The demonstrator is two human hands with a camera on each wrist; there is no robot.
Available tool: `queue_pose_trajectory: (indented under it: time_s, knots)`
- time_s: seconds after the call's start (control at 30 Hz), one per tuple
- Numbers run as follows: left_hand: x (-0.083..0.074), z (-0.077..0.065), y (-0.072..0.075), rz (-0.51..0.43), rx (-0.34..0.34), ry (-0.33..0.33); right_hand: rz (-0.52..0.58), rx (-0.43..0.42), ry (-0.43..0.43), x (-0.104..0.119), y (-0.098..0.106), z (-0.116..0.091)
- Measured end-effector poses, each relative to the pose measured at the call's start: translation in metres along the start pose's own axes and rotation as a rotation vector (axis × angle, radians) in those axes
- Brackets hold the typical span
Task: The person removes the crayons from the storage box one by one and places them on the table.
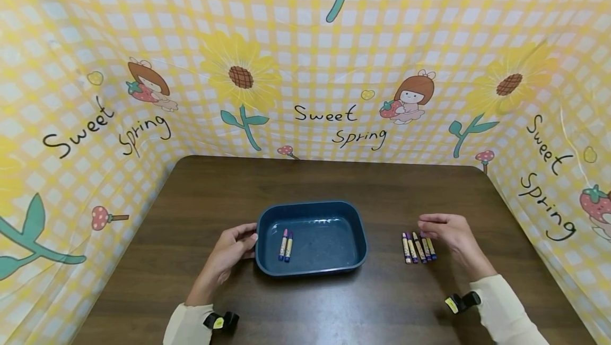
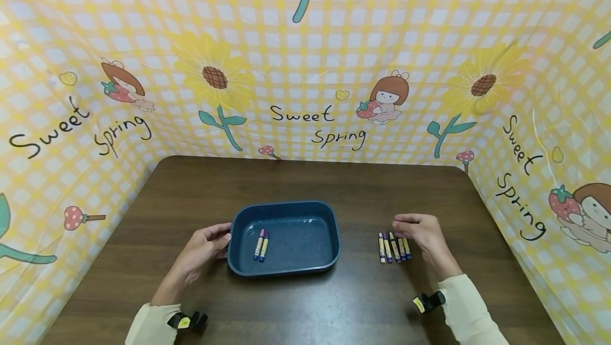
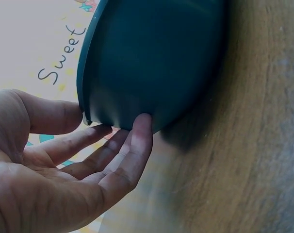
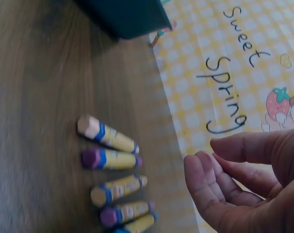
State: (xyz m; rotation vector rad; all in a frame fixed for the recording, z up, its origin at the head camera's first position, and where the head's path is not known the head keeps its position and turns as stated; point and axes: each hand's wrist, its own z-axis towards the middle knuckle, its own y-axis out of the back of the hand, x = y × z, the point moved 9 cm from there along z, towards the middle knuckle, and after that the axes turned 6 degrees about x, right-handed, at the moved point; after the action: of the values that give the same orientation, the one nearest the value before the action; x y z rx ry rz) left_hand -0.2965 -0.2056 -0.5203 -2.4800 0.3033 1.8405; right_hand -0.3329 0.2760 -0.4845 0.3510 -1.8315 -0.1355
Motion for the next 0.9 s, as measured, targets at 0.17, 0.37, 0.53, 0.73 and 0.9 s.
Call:
queue_pose_trajectory:
  time_s: [0.17, 0.37, 0.53, 0.73, 0.9]
  knots:
    - [0.001, 0.0, 0.0, 0.006, -0.004, -0.006, -0.017, 0.006, 0.027, 0.011, -0.013, 0.006]
    - [0.003, 0.0, -0.001, 0.002, 0.001, 0.001, 0.04, 0.061, 0.004, 0.019, -0.031, 0.009]
    - [0.003, -0.001, 0.0, 0.005, -0.007, 0.001, 0.067, 0.094, 0.008, 0.03, -0.045, 0.013]
    - [0.002, 0.0, 0.001, 0.013, -0.016, 0.011, 0.078, 0.116, 0.022, 0.044, -0.06, 0.019]
    - [0.002, 0.001, 0.002, 0.018, -0.025, 0.024, 0.113, 0.138, 0.056, 0.055, -0.075, 0.023]
